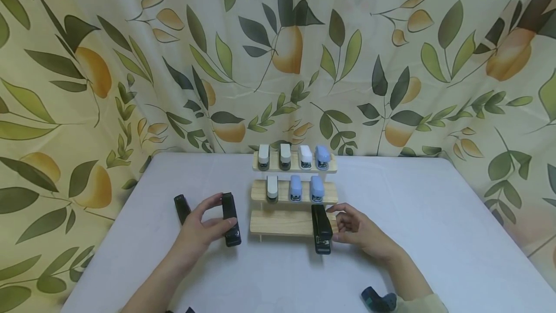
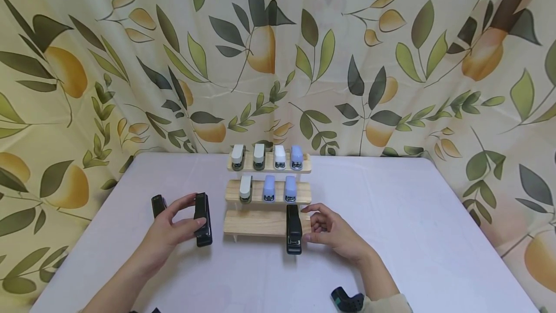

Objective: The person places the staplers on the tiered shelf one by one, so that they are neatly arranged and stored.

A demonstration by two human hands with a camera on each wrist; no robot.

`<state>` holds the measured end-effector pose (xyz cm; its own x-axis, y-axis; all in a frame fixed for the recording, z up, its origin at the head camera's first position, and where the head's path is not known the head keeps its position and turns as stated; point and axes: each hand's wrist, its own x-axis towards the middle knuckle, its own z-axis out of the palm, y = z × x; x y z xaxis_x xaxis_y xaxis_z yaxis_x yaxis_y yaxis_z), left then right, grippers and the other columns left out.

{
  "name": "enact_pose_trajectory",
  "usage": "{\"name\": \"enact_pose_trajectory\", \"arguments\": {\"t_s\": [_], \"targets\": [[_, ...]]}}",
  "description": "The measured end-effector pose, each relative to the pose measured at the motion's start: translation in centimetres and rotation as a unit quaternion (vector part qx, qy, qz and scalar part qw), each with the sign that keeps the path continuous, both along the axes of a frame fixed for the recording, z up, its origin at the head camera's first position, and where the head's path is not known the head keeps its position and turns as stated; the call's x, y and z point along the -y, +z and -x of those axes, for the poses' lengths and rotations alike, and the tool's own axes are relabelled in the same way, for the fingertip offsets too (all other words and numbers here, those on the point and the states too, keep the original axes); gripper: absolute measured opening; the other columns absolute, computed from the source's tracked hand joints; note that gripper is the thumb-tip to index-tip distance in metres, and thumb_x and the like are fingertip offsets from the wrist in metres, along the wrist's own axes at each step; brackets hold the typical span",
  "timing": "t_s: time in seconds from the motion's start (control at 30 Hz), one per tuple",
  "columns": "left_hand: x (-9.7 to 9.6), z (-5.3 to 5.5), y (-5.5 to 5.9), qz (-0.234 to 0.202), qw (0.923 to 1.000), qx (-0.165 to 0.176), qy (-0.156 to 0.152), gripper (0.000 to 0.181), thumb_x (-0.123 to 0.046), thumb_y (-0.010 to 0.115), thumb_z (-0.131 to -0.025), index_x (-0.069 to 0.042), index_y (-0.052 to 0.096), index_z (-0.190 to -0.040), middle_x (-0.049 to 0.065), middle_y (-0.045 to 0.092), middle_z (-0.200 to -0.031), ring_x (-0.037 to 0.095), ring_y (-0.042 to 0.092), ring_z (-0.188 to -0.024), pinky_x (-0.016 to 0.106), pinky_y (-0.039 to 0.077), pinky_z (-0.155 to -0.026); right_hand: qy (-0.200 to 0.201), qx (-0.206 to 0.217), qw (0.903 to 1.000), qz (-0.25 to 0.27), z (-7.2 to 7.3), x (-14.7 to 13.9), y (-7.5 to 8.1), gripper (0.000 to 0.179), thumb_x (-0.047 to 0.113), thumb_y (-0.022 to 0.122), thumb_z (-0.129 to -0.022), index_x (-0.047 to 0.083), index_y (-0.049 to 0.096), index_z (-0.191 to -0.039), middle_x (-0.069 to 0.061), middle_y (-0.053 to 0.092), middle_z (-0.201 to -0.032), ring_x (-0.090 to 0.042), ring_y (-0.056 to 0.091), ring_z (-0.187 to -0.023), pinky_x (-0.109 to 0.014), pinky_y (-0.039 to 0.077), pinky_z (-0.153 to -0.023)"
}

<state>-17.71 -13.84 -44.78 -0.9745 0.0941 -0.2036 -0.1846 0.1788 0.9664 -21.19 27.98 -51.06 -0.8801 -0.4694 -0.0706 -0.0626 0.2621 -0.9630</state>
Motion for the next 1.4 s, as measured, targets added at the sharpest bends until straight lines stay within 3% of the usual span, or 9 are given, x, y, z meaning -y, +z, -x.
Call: {"name": "enact_pose_trajectory", "arguments": {"t_s": [0.17, 0.37, 0.63, 1.0, 1.27, 1.4], "targets": [[-0.5, -0.3, 0.1, -0.002, 1.0000, 0.002, -0.001, 0.076, -0.027, 0.082, -0.090, -0.026, 0.042, -0.155, 0.017, 0.069, -0.130, 0.022, 0.074, -0.108, 0.055, 0.047, -0.110, 0.000, -0.001, 1.0000, -0.003, 0.0, 0.0, 0.1, 0.064, 0.008, 0.078, -0.090, 0.005, 0.045, -0.144, -0.005, 0.055, -0.099, -0.012, 0.059, -0.090, -0.025, 0.054, -0.078], [-1.3, -0.8, 0.2, -0.002, 0.9999, 0.008, -0.010, 0.077, -0.030, 0.083, -0.088, -0.029, 0.043, -0.154, 0.014, 0.075, -0.119, 0.023, 0.073, -0.110, 0.062, 0.044, -0.111, 0.002, -0.005, 1.0000, -0.006, -0.1, 0.1, 0.2, 0.064, 0.008, 0.079, -0.089, 0.003, 0.045, -0.144, -0.006, 0.056, -0.099, -0.012, 0.060, -0.089, -0.025, 0.053, -0.077], [-2.3, -1.3, 0.2, 0.008, 0.9999, 0.003, -0.011, 0.075, -0.031, 0.085, -0.087, -0.031, 0.048, -0.152, 0.016, 0.070, -0.129, 0.024, 0.072, -0.113, 0.061, 0.049, -0.106, 0.005, -0.004, 1.0000, -0.004, 0.0, 0.1, 0.3, 0.064, 0.008, 0.078, -0.090, 0.003, 0.044, -0.144, -0.007, 0.056, -0.100, -0.012, 0.061, -0.089, -0.025, 0.054, -0.077], [-3.8, -1.6, -0.3, -0.027, 0.9986, 0.008, -0.045, 0.080, -0.029, 0.084, -0.088, -0.024, 0.043, -0.156, 0.014, 0.049, -0.153, 0.023, 0.072, -0.112, 0.042, 0.056, -0.095, 0.004, -0.005, 1.0000, -0.004, 0.0, 0.0, 0.1, 0.063, 0.008, 0.078, -0.090, 0.004, 0.045, -0.144, -0.007, 0.055, -0.099, -0.012, 0.060, -0.089, -0.025, 0.053, -0.077], [-4.8, -1.8, -0.5, -0.034, 0.9982, 0.003, -0.049, 0.080, -0.028, 0.085, -0.086, -0.024, 0.044, -0.155, 0.016, 0.051, -0.147, 0.021, 0.073, -0.107, 0.033, 0.053, -0.083, 0.002, -0.005, 1.0000, -0.008, 0.0, 0.0, 0.1, 0.062, 0.008, 0.078, -0.090, 0.005, 0.046, -0.143, -0.007, 0.056, -0.098, -0.013, 0.059, -0.089, -0.025, 0.052, -0.077], [-5.3, -1.7, -0.7, -0.023, 0.9987, -0.003, -0.045, 0.080, -0.029, 0.086, -0.085, -0.024, 0.046, -0.154, 0.013, 0.043, -0.155, 0.020, 0.071, -0.108, 0.032, 0.054, -0.079, -0.002, -0.003, 0.9999, -0.010, 0.0, 0.0, 0.1, 0.062, 0.008, 0.078, -0.090, 0.006, 0.046, -0.143, -0.007, 0.057, -0.098, -0.013, 0.059, -0.089, -0.025, 0.052, -0.078]]}}
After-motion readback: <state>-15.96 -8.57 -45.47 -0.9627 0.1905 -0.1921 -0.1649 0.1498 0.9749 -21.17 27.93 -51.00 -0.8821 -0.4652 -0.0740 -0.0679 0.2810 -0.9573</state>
